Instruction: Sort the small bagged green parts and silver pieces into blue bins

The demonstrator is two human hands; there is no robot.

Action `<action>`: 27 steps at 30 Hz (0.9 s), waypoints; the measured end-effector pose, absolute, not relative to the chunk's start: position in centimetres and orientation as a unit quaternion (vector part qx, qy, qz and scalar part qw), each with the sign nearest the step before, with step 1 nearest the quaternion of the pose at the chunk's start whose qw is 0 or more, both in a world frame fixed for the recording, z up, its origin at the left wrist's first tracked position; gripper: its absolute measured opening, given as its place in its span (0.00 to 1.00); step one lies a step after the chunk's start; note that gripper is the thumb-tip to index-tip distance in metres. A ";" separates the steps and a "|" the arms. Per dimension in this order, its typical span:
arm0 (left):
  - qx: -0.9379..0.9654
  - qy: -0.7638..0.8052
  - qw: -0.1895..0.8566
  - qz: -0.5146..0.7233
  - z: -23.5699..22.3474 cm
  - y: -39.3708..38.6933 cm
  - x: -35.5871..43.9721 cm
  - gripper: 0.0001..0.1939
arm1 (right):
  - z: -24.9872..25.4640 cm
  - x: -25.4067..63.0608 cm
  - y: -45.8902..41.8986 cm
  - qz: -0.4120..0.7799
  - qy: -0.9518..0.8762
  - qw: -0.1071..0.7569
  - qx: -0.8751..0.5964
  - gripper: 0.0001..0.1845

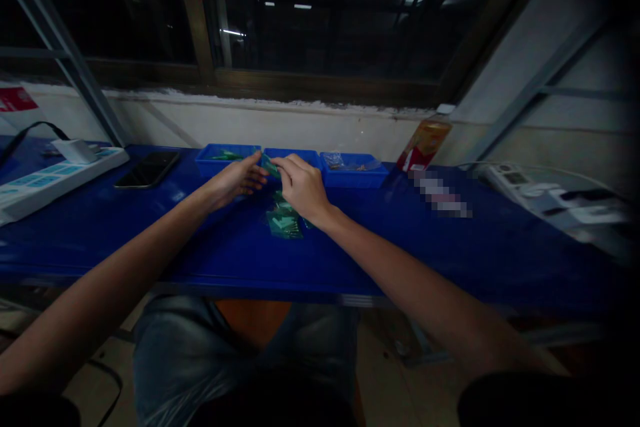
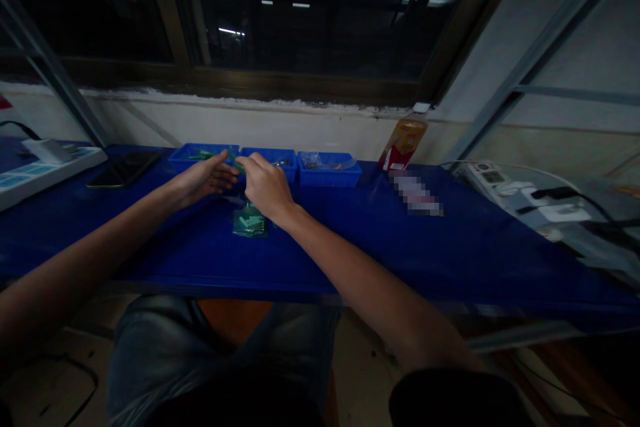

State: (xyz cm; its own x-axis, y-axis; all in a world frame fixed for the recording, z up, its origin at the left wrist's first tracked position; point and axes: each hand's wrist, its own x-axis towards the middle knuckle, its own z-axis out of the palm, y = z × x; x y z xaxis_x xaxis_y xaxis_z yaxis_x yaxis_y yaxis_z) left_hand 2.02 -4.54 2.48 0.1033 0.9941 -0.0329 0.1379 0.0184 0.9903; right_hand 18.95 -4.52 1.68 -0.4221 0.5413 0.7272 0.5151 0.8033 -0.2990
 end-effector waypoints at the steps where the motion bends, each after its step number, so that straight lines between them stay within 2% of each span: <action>1: 0.538 0.506 0.517 0.433 2.8 -4.3 2.1 0.23 | 1.7 19.1 -4.5 0.010 -0.847 0.432 -0.311 0.18; 6: 0.491 0.463 0.596 0.434 4.5 -3.1 3.2 0.19 | 1.7 20.1 -3.9 -0.037 -0.850 0.430 -0.301 0.19; 9: 0.501 0.458 0.558 0.478 4.3 -2.8 4.1 0.15 | 1.8 20.4 -3.8 -0.037 -0.849 0.435 -0.298 0.18; 11: 0.522 0.464 0.486 0.525 3.7 -3.0 4.4 0.12 | 1.8 20.4 -3.6 -0.003 -0.836 0.452 -0.310 0.14; 13: 0.573 0.468 0.383 0.554 3.0 -3.5 4.3 0.13 | 1.7 20.2 -3.3 0.081 -0.806 0.474 -0.345 0.10; 17: 0.716 0.440 0.154 0.519 2.4 -4.9 4.0 0.12 | 1.4 20.0 -2.7 0.330 -0.709 0.465 -0.415 0.21; 20: 0.787 0.403 0.086 0.460 2.5 -5.3 4.4 0.12 | 1.2 20.1 -2.6 0.417 -0.651 0.465 -0.432 0.23; 23: 0.796 0.401 0.108 0.441 2.4 -5.0 4.9 0.10 | 1.1 20.4 -2.7 0.322 -0.694 0.478 -0.432 0.17; 25: 0.749 0.429 0.210 0.458 2.1 -4.6 5.1 0.15 | 1.1 20.7 -2.9 0.210 -0.760 0.463 -0.405 0.14; 27: 0.674 0.450 0.343 0.475 1.8 -4.4 5.1 0.21 | 1.2 21.0 -3.2 0.129 -0.806 0.434 -0.382 0.15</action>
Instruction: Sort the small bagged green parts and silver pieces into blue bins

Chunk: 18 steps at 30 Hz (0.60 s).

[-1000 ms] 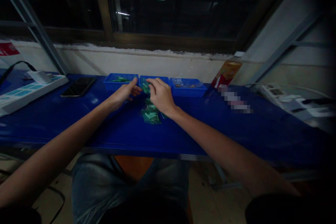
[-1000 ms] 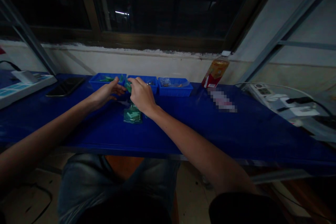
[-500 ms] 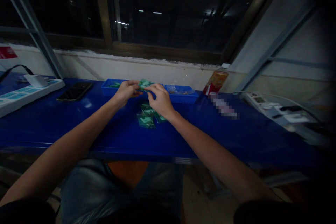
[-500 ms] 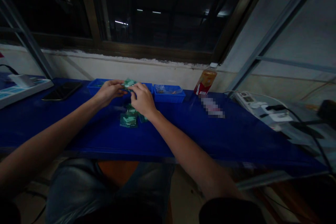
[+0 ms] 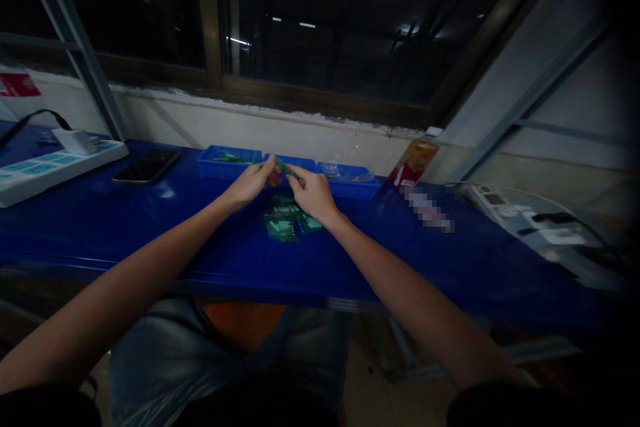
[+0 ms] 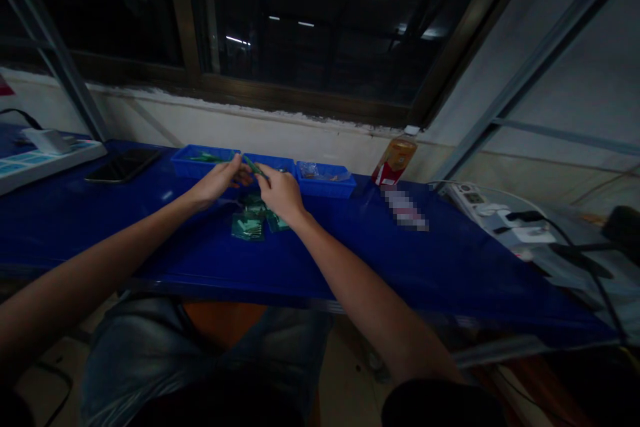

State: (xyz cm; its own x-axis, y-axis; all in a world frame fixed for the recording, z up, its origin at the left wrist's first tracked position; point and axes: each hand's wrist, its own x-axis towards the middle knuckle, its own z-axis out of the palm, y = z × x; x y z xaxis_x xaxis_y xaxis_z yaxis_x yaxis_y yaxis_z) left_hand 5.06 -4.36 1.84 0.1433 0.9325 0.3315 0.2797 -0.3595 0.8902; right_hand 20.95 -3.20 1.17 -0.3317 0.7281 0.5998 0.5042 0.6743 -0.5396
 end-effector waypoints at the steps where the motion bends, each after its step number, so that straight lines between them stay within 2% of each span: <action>1: 0.638 0.453 0.396 0.481 1.7 -4.3 5.0 0.22 | 1.2 21.0 -3.3 0.106 -0.818 0.420 -0.379 0.17; 4: 0.590 0.452 0.455 0.490 1.6 -4.2 4.7 0.16 | 1.2 20.9 -3.5 0.070 -0.841 0.398 -0.360 0.23; 7: 0.610 0.450 0.419 0.500 1.6 -4.2 4.4 0.10 | 1.2 20.5 -3.3 0.077 -0.840 0.417 -0.339 0.23; 9: 0.653 0.446 0.344 0.506 1.6 -4.2 4.3 0.08 | 1.1 20.3 -3.0 0.112 -0.810 0.450 -0.359 0.17; 11: 0.715 0.443 0.218 0.495 1.7 -4.2 4.3 0.07 | 1.1 20.2 -2.7 0.179 -0.766 0.469 -0.400 0.11; 14: 0.787 0.431 0.049 0.439 1.8 -4.4 4.4 0.08 | 1.2 20.4 -2.5 0.319 -0.691 0.457 -0.461 0.22; 16: 0.808 0.421 0.009 0.412 1.8 -4.6 4.6 0.09 | 1.3 20.5 -2.4 0.377 -0.647 0.448 -0.488 0.23; 18: 0.818 0.415 0.012 0.398 1.8 -4.7 4.9 0.11 | 1.3 20.6 -2.4 0.357 -0.642 0.456 -0.502 0.19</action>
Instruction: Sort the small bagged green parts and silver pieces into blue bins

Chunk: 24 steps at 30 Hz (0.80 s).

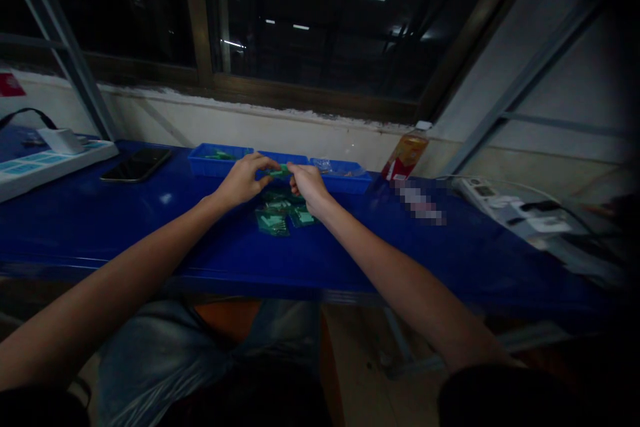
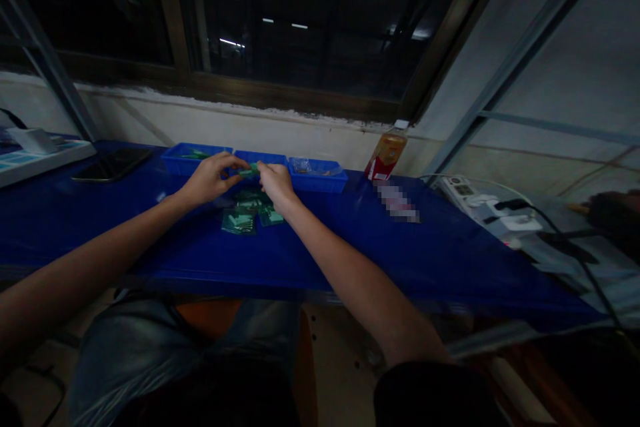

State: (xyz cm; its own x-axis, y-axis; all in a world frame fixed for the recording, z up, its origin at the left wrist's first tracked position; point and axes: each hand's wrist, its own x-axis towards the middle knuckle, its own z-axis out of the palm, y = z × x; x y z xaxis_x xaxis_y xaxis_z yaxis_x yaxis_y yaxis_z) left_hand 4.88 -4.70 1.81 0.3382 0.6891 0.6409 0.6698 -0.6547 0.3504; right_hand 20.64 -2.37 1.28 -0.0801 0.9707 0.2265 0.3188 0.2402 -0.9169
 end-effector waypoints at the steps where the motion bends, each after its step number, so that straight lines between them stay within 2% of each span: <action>1: 0.818 0.416 0.029 0.396 1.8 -4.7 5.0 0.11 | 1.3 20.7 -2.4 0.317 -0.659 0.463 -0.500 0.17; 3: 0.795 0.432 0.110 0.412 1.8 -4.7 5.2 0.13 | 1.3 20.8 -2.5 0.204 -0.719 0.472 -0.468 0.15; 7: 0.630 0.492 0.367 0.476 2.1 -4.6 5.0 0.24 | 1.4 20.8 -3.0 0.053 -0.821 0.441 -0.359 0.13; 9: 0.570 0.503 0.434 0.483 2.2 -4.5 4.7 0.22 | 1.4 20.7 -3.3 0.032 -0.836 0.424 -0.346 0.15; 11: 0.551 0.500 0.452 0.492 2.2 -4.3 4.4 0.16 | 1.4 20.7 -3.4 0.031 -0.840 0.420 -0.343 0.16; 13: 0.565 0.484 0.435 0.507 2.1 -4.1 4.2 0.11 | 1.4 20.6 -3.3 0.055 -0.833 0.436 -0.338 0.18; 15: 0.620 0.458 0.369 0.519 1.9 -3.9 4.1 0.09 | 1.3 20.5 -3.1 0.116 -0.805 0.467 -0.348 0.18; 18: 0.728 0.420 0.171 0.514 1.8 -4.1 4.3 0.07 | 1.3 20.3 -2.7 0.264 -0.720 0.503 -0.398 0.14; 20: 0.773 0.402 0.060 0.488 1.9 -4.4 4.6 0.06 | 1.4 20.2 -2.6 0.354 -0.657 0.509 -0.429 0.16; 22: 0.800 0.393 0.018 0.453 1.9 -4.8 4.8 0.09 | 1.5 20.2 -2.5 0.399 -0.618 0.504 -0.452 0.16; 24: 0.811 0.398 0.040 0.427 2.0 -4.9 5.1 0.09 | 1.6 20.5 -2.5 0.370 -0.631 0.499 -0.465 0.15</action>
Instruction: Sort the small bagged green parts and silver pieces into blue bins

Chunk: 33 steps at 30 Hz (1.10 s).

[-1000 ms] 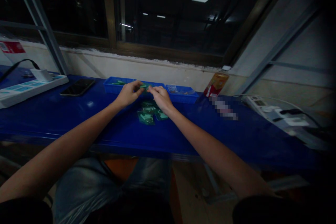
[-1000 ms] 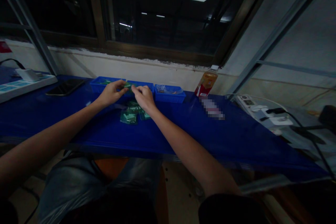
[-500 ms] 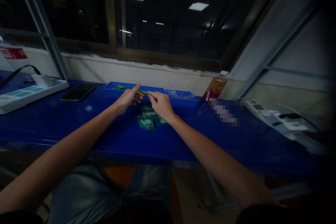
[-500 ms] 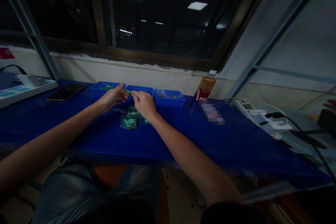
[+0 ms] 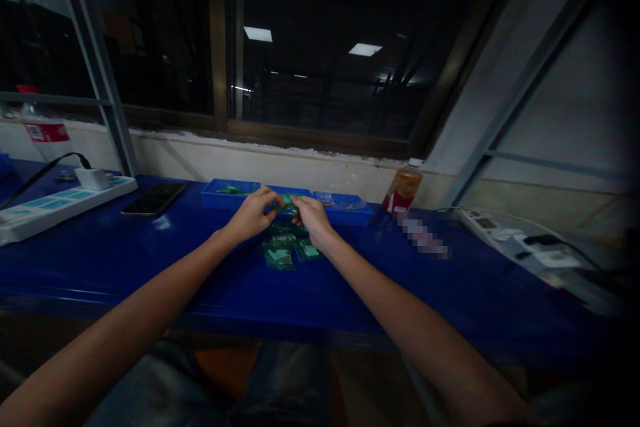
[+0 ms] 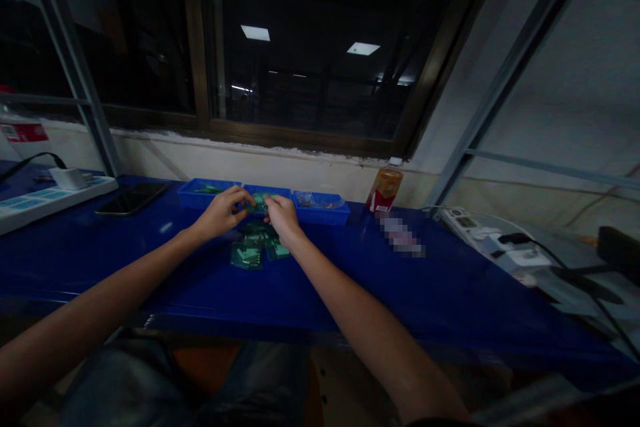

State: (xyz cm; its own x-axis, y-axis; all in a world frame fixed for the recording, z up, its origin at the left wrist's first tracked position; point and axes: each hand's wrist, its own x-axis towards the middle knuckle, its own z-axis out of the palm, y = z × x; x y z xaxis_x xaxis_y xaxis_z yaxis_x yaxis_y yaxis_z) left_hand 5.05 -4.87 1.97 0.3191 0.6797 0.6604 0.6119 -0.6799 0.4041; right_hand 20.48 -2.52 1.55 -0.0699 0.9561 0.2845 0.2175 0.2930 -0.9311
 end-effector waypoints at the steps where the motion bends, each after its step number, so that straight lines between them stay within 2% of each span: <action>1: 0.810 0.406 0.070 0.417 2.0 -4.8 5.1 0.09 | 1.6 20.6 -2.6 0.324 -0.657 0.496 -0.466 0.14; 3: 0.783 0.432 0.173 0.414 2.1 -4.7 5.1 0.11 | 1.6 21.0 -2.8 0.191 -0.732 0.481 -0.443 0.15; 5: 0.712 0.458 0.312 0.430 2.2 -4.5 4.9 0.18 | 1.6 21.2 -3.0 0.073 -0.795 0.448 -0.402 0.13; 7: 0.634 0.465 0.424 0.450 2.3 -4.5 4.7 0.21 | 1.5 21.2 -3.3 0.011 -0.831 0.409 -0.376 0.14; 10: 0.594 0.463 0.460 0.469 2.5 -4.4 4.1 0.16 | 1.2 20.9 -3.5 -0.013 -0.853 0.380 -0.358 0.18; 12: 0.622 0.483 0.389 0.478 2.8 -4.2 3.5 0.11 | 1.2 20.6 -3.5 -0.011 -0.858 0.384 -0.341 0.19; 14: 0.664 0.521 0.224 0.488 3.3 -3.8 2.4 0.11 | 1.2 20.5 -3.6 -0.004 -0.856 0.396 -0.332 0.17; 16: 0.670 0.552 0.017 0.497 4.1 -3.2 0.9 0.13 | 1.3 20.5 -3.7 0.000 -0.852 0.399 -0.337 0.15; 17: 0.657 0.562 -0.058 0.500 4.5 -2.8 0.0 0.13 | 1.4 20.5 -3.7 0.002 -0.852 0.396 -0.343 0.15; 19: 0.628 0.580 -0.134 0.501 5.0 -1.8 -1.7 0.15 | 1.6 20.7 -3.7 0.003 -0.854 0.381 -0.354 0.13; 23: 0.658 0.617 -0.146 0.407 4.2 0.3 -4.1 0.17 | 1.8 21.2 -3.3 0.004 -0.875 0.321 -0.363 0.12; 26: 0.685 0.636 -0.138 0.329 2.4 0.9 -4.5 0.22 | 1.7 21.6 -2.7 0.005 -0.883 0.284 -0.373 0.13; 30: 0.621 0.673 -0.158 0.370 0.9 0.0 -3.8 0.25 | 0.8 21.9 -2.2 0.018 -0.880 0.224 -0.418 0.16; 33: 0.596 0.661 -0.154 0.430 1.2 -0.9 -2.6 0.22 | 0.3 21.8 -2.3 0.032 -0.879 0.180 -0.441 0.25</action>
State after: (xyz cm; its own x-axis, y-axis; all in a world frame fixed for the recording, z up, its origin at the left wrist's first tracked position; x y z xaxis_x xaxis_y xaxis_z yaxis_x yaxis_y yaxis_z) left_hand -2.61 -0.88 1.23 -0.2430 0.6543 0.7161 0.9196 -0.0797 0.3848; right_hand 21.84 -2.26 0.25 -0.5458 0.7866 0.2887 0.7638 0.6087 -0.2147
